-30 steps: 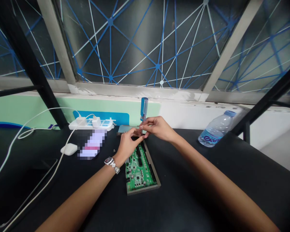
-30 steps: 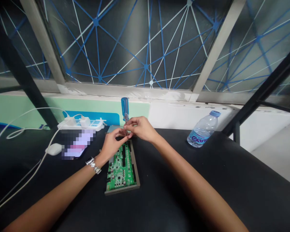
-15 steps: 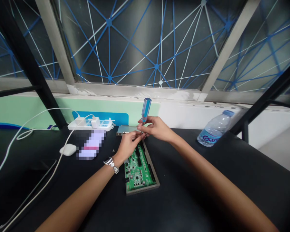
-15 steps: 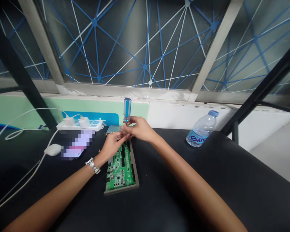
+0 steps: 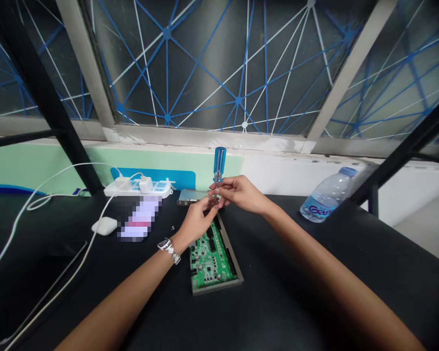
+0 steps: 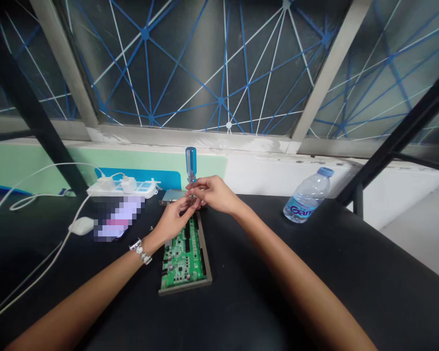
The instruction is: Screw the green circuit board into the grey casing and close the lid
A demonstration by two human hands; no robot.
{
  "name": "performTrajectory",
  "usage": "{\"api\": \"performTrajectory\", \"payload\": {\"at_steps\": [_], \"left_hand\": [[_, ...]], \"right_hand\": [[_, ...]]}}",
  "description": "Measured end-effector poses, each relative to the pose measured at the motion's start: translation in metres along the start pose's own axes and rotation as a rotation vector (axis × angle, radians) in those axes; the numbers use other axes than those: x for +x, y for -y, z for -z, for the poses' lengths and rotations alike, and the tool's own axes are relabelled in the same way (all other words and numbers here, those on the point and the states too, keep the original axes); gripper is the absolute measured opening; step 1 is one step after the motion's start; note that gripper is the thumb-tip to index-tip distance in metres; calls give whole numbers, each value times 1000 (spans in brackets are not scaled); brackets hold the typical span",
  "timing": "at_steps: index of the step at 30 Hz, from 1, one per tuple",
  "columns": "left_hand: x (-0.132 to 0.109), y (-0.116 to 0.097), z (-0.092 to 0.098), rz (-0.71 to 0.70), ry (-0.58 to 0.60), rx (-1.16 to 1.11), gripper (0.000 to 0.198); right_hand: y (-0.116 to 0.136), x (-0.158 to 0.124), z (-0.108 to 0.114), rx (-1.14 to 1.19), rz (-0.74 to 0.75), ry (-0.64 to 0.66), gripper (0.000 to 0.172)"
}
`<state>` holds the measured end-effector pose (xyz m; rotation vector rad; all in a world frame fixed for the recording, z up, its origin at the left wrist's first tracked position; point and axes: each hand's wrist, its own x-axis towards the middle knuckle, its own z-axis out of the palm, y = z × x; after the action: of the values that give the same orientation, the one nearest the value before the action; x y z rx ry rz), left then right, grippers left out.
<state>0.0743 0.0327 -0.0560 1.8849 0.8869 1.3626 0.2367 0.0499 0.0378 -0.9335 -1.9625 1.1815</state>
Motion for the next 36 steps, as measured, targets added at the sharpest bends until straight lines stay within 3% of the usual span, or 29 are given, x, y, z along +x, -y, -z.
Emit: {"api": "performTrajectory", "payload": {"at_steps": [3,8,18,20,27,32,36], "left_hand": [[-1,-3,0,-1,-61,-1,28],[-2,-2,-1,35,-137,83,18],[-2,3,-3,47,-90,-14,13],[-2,5,-3,56,-65,-38,16],[-1,7,1,46,17,14,21],[-1,1,2,12,58,38,22],[-2,-3,1,2,7,31,17]], "right_hand": [[-3,1,0,-7,17,-45,20],[-8,2,-1,-26,72,-98,20],[-11,4,-7,-106,82,-224,29],[-10,3,-6,-91,72,-196,27],[-3,-1,4,61,-22,80,33],[-5,-1,4,-13,-1,31,25],[-7,-1,2,-59,31,-33,17]]}}
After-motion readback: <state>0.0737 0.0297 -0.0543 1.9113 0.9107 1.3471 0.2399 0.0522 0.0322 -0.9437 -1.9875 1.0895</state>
